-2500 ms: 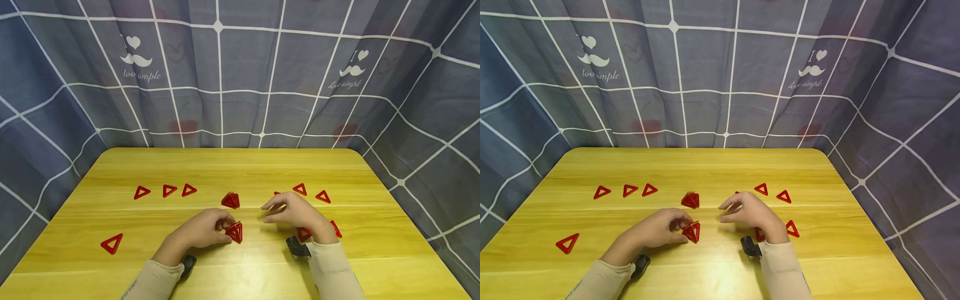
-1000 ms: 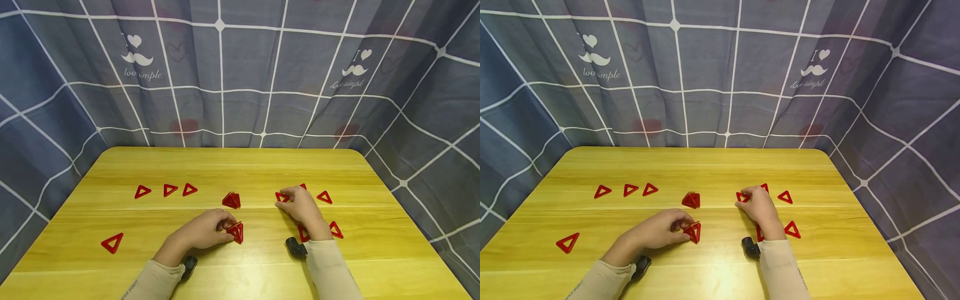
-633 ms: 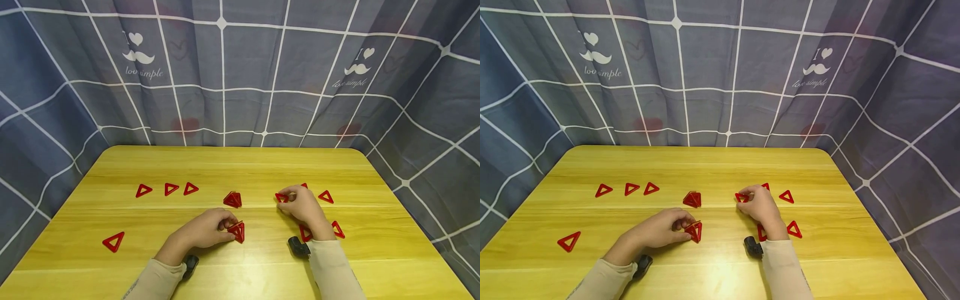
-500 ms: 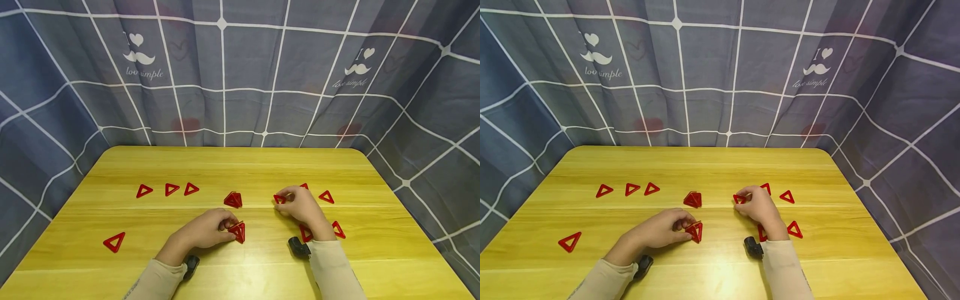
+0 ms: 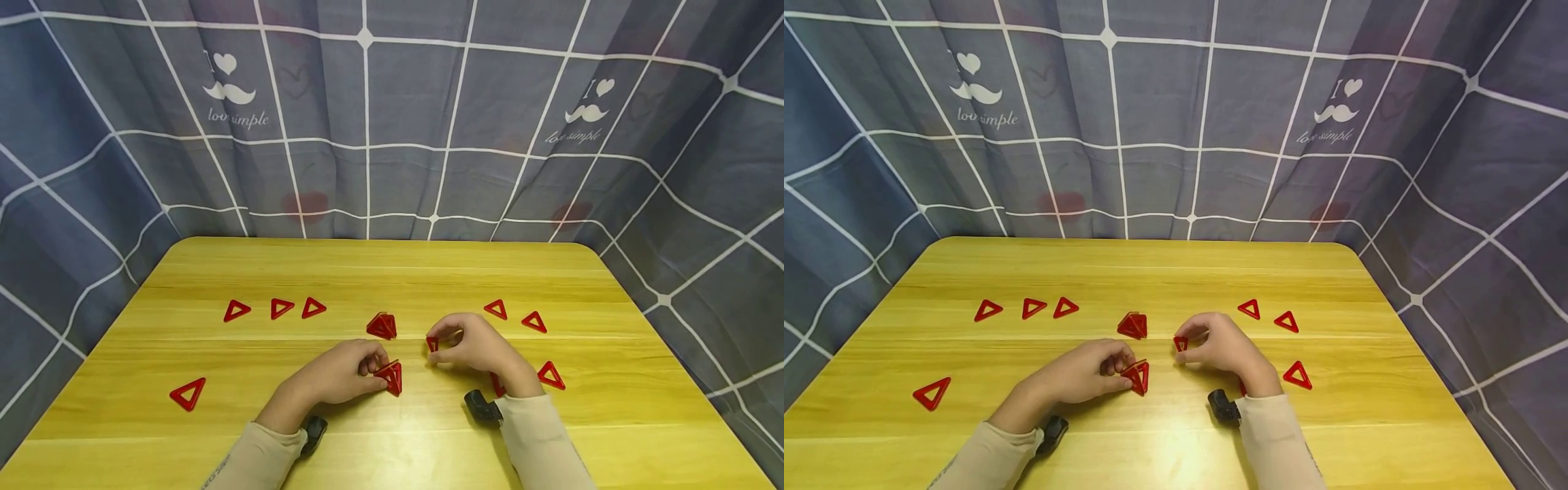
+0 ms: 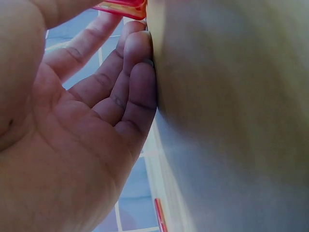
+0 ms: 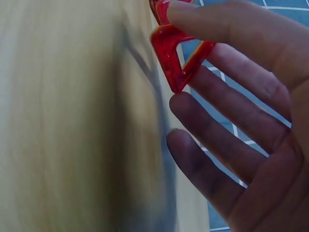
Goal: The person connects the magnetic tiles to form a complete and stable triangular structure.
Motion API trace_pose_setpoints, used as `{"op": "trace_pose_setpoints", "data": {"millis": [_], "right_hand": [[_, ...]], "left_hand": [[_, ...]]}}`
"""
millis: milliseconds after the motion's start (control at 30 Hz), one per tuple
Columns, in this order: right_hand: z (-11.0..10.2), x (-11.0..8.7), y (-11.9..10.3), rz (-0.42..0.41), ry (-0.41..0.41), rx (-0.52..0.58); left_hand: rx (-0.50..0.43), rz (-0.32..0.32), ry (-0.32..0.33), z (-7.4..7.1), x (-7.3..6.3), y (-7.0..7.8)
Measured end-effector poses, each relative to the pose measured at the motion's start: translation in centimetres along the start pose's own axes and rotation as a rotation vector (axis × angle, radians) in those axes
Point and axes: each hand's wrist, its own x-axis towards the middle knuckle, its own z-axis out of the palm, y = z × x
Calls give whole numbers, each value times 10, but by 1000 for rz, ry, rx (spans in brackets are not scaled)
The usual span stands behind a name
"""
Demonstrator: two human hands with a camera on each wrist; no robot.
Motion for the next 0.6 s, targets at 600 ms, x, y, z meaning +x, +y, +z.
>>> {"op": "trace_pose_setpoints", "data": {"millis": [600], "right_hand": [[21, 7, -13, -30, -125, 43]], "left_hand": [[14, 6, 21, -1, -1, 1]]}}
